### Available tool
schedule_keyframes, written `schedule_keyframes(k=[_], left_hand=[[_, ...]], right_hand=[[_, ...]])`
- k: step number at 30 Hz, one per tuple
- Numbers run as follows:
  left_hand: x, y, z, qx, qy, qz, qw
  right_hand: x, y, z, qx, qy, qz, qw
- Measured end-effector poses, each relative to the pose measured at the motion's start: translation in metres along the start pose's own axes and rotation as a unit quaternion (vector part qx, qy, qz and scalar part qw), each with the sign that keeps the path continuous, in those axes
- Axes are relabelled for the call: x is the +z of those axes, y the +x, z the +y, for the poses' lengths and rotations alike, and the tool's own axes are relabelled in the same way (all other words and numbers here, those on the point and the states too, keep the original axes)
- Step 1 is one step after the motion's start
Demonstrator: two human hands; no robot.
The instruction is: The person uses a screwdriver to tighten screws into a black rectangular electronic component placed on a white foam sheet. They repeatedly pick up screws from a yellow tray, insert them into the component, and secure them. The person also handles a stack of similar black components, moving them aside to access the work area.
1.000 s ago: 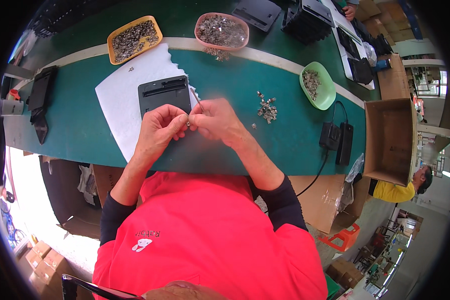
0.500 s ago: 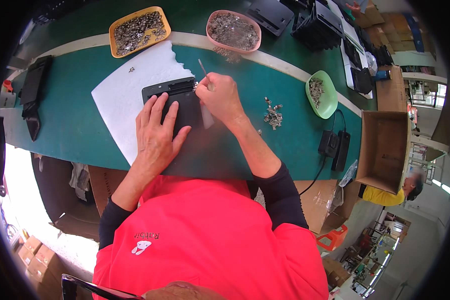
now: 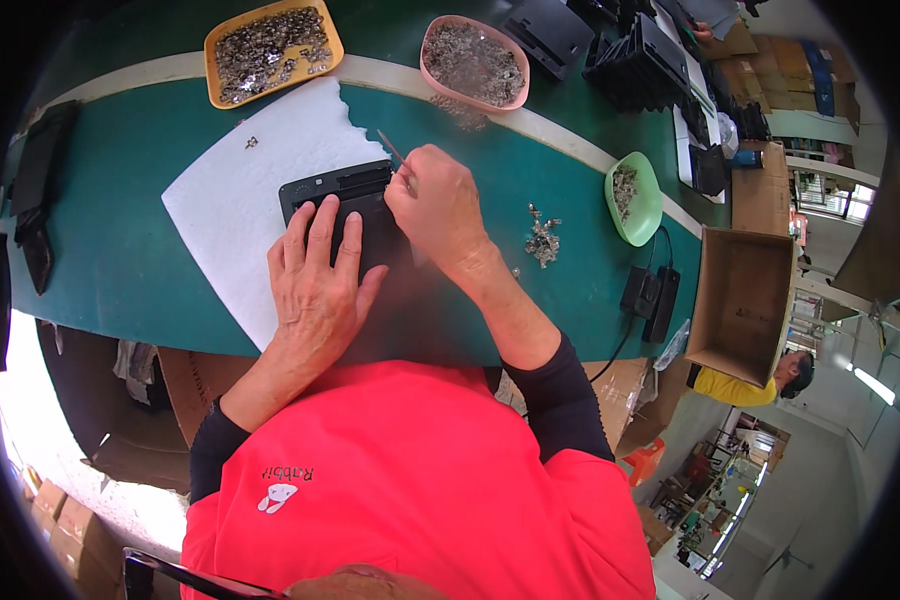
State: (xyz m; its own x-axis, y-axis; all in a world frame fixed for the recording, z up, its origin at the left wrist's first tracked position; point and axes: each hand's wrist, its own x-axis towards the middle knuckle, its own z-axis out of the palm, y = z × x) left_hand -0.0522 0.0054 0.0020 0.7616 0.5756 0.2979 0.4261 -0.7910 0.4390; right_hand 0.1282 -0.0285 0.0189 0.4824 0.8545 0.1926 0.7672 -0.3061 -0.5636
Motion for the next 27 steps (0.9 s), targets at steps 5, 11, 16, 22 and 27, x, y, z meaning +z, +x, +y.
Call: schedule_keyframes(k=[5,11,16,22,27], left_hand=[[0.002,0.000,-0.001,-0.001,-0.011,0.000,1.000],[0.003,-0.001,-0.001,-0.001,-0.021,0.005,1.000],[0.005,-0.002,-0.003,-0.001,-0.023,0.013,1.000],[0.004,-0.002,-0.003,-0.001,-0.023,0.011,1.000],[0.005,-0.002,-0.004,-0.001,-0.026,0.013,1.000]], right_hand=[[0.004,0.002,-0.005,-0.028,-0.059,0.011,0.998],[0.018,-0.008,-0.009,-0.035,-0.092,0.075,0.992],[-0.001,0.007,-0.007,0.099,0.025,-0.052,0.993],[-0.021,0.023,-0.006,0.189,0.159,-0.160,0.956],[0.000,0.007,-0.002,0.006,-0.023,-0.015,1.000]])
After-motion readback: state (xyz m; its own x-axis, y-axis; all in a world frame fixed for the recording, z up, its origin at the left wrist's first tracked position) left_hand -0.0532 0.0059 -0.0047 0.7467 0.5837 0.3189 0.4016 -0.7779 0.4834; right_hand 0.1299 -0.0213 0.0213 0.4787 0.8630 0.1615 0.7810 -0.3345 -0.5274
